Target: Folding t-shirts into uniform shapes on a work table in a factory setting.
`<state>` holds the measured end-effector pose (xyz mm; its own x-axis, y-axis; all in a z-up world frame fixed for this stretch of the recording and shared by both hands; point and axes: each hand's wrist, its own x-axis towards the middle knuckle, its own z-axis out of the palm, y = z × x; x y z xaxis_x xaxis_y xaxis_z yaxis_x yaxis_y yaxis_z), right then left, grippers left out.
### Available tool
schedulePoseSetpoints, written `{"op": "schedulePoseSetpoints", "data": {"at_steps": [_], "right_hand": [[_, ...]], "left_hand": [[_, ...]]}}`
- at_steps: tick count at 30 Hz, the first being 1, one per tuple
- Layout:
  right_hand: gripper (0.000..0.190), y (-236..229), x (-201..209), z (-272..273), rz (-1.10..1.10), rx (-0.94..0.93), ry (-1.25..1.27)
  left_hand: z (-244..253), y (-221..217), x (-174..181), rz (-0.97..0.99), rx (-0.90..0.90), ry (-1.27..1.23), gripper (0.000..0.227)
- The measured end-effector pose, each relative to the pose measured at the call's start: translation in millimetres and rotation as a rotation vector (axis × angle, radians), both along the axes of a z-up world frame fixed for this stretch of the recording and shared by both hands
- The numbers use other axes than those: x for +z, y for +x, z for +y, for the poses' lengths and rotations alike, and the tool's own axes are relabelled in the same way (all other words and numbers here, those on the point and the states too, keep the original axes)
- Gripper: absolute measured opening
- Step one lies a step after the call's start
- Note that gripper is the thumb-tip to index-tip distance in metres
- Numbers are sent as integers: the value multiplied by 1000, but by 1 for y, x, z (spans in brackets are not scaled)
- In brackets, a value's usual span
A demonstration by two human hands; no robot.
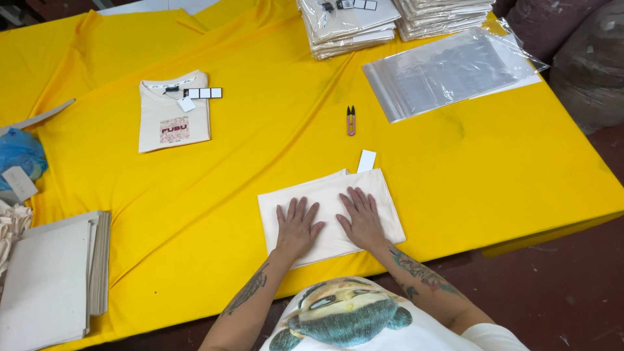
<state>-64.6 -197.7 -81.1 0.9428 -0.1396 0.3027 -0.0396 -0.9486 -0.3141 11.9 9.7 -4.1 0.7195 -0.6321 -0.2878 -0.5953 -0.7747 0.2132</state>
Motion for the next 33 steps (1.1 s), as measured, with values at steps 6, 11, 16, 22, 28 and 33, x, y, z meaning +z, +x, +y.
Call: {"op": "schedulePoseSetpoints", "data": {"at_steps": [6,11,16,22,28,33], "right_hand": [[59,-2,1,1,22,9,0],[59,0,2,1,24,6,-2],[58,0,2,1,38,5,6],[59,-1,1,0,26,8,3],[59,-1,0,1,15,16,43],[48,-8,-19,-17,-179,-122,221]], "left_hand": [[6,1,-22,2,-11,4,61],[27,11,-36,-43,128,-244,59],[87,25,-67,25,670,-533,70],[107,31,-38,488,919,-682,62],[106,32,-43,749,870,-866,51],[94,21,-23,1176,902,-1089,76]]}}
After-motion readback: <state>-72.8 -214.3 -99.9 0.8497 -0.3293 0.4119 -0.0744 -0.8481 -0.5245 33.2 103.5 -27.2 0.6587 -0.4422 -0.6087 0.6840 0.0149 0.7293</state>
